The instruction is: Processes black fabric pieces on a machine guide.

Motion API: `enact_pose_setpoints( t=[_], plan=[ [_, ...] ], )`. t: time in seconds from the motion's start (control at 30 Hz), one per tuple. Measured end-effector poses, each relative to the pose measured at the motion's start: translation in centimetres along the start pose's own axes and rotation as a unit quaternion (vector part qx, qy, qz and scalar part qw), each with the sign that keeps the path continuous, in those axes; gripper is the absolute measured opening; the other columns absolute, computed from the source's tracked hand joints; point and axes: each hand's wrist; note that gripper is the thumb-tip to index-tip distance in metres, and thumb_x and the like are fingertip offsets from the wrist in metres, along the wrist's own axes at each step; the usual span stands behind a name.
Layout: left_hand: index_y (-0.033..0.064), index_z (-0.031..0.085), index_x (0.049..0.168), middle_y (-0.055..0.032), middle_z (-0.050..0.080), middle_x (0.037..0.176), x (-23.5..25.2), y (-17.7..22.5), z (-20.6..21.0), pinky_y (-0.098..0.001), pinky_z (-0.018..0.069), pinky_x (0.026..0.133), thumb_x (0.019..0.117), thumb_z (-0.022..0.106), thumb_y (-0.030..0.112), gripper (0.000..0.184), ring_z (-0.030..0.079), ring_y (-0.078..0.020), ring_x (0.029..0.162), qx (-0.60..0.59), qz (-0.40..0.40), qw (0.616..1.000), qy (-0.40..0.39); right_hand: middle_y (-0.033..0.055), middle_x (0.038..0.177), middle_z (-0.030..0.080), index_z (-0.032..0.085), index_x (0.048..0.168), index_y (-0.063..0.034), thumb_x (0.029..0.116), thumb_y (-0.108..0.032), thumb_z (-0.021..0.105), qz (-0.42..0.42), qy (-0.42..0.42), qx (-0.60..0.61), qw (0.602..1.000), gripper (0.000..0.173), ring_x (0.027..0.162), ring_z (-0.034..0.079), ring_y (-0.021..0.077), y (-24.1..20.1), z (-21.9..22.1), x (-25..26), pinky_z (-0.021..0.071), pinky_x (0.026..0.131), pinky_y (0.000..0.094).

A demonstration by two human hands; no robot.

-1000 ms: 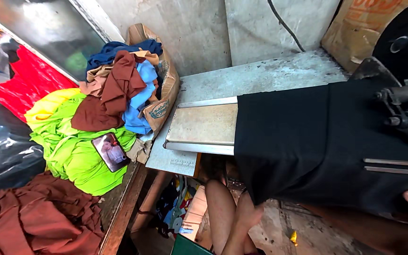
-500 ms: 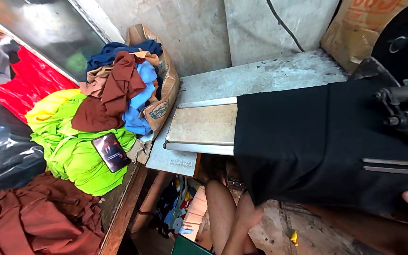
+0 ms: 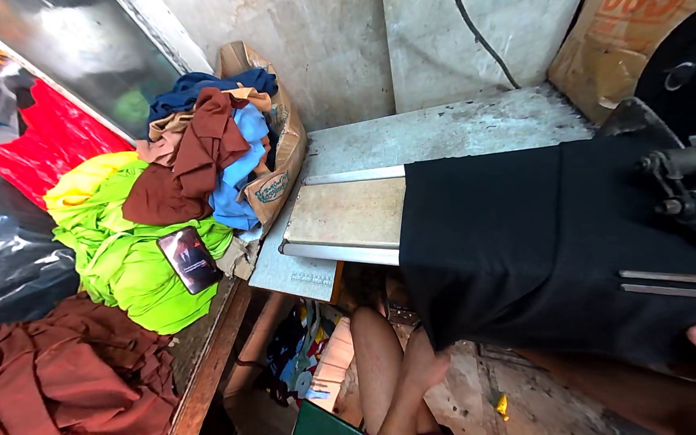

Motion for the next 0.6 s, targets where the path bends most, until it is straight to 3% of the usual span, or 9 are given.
enact_pose_setpoints(
  t=[0.6],
  plan=[
    [-0.0006, 0.068, 0.119, -0.0155, 0.072, 0.113, 0.04, -0.33, 0.23, -0.0441, 0.0535, 0.102, 0.0958, 0.067, 0.025, 0.035, 0.069, -0.0215, 0.11, -0.009, 0.014, 1.0, 0.001, -0.0216, 0.113, 0.071, 0.067, 0.116, -0.0289, 0.1044, -0.022, 0.056, -0.006, 0.001, 0.001, 1.0, 0.017, 0.108, 0.064, -0.005, 0.02, 0.08, -0.04, 0.052, 0.101, 0.0235]
  ],
)
Point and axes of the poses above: each hand's wrist, its own x-axis towards the middle knuckle, its own z-axis out of the palm, y = z × x
